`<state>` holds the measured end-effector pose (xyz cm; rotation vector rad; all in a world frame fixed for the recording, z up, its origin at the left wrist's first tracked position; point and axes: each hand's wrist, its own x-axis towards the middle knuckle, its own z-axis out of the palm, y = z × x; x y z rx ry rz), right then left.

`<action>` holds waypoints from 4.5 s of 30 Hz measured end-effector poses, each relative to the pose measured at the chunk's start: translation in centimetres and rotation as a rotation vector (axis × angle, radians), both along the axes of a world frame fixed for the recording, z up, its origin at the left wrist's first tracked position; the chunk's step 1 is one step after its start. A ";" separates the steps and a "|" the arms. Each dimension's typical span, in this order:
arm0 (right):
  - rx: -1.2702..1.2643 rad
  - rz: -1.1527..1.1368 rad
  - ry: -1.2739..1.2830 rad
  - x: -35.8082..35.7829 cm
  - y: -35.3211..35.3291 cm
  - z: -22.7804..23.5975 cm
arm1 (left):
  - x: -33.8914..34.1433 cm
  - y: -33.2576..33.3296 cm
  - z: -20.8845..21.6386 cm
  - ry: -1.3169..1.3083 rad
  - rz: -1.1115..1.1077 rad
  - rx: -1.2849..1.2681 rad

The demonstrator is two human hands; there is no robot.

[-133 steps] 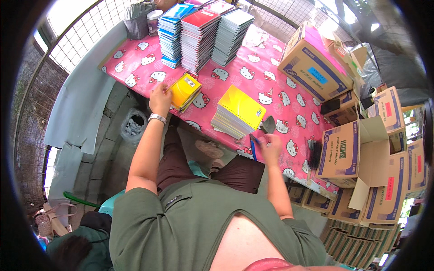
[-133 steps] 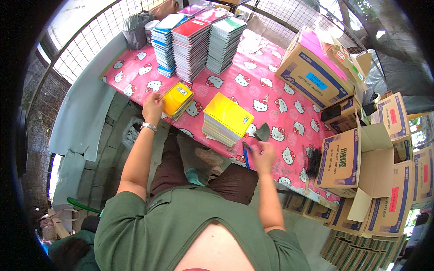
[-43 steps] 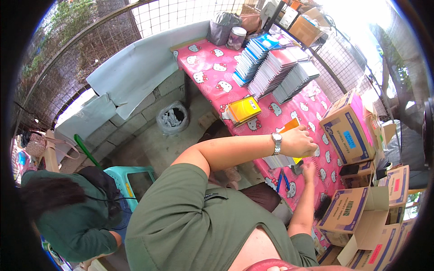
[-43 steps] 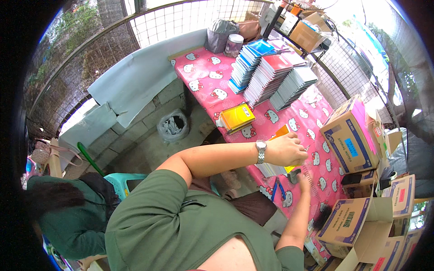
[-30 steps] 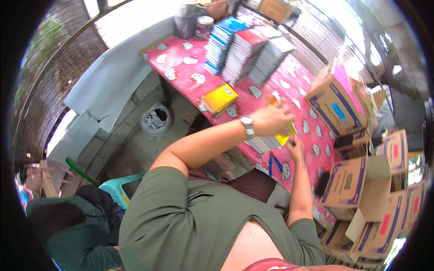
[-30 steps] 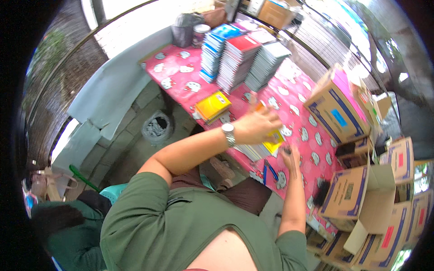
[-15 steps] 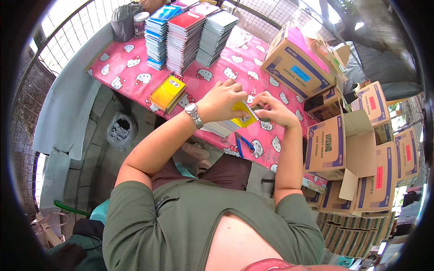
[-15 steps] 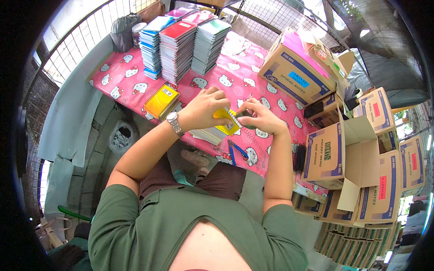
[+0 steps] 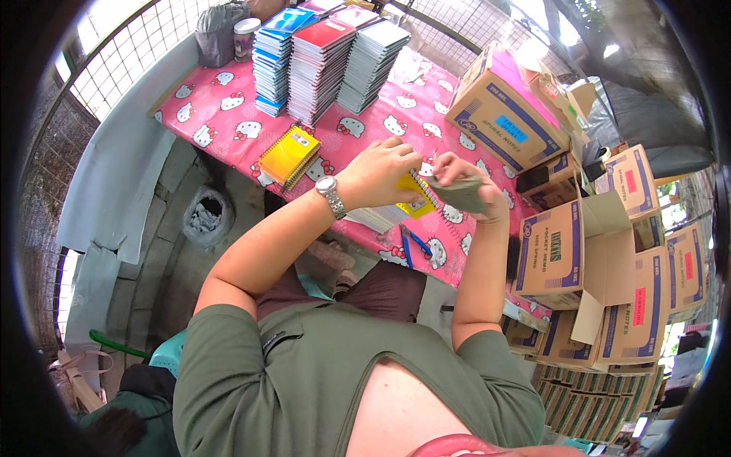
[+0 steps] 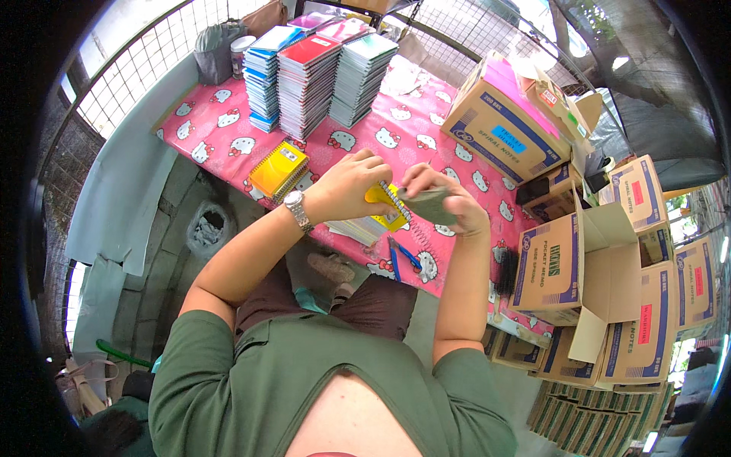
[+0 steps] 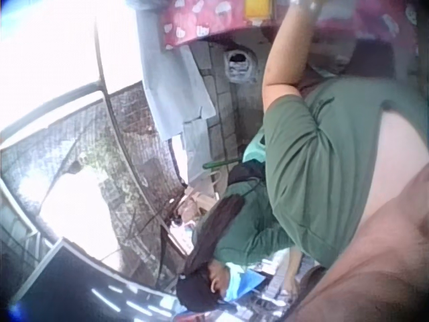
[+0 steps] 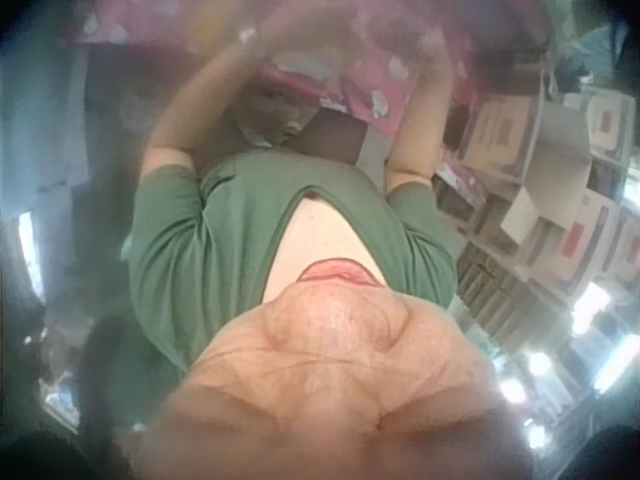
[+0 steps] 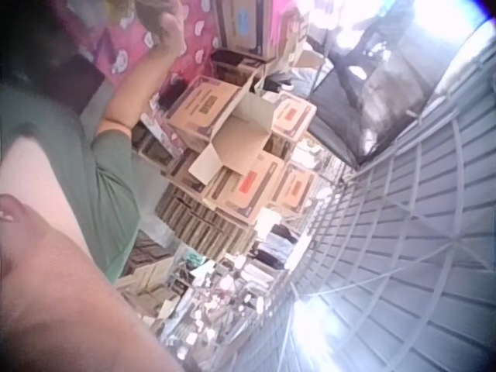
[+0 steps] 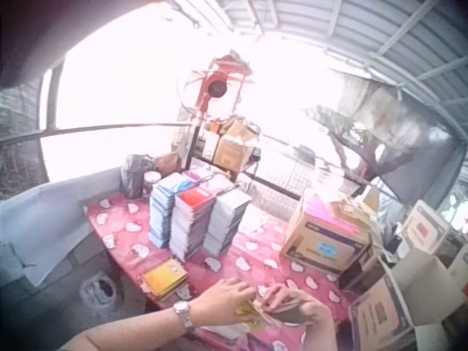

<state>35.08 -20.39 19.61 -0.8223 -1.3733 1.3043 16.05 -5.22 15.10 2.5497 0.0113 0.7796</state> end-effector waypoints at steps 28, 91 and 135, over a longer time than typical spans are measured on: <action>-0.844 -1.150 -1.193 5.8 0.0 -19.9 | -1.1 2.5 -1.5 -0.173 0.066 -0.606; -0.677 -1.620 -1.560 15.7 -24.5 -25.1 | -7.2 14.2 -10.3 0.471 0.637 -0.068; 0.589 -1.287 -1.002 -7.3 -2.3 -6.8 | 0.3 -1.9 -0.5 -0.094 0.070 0.249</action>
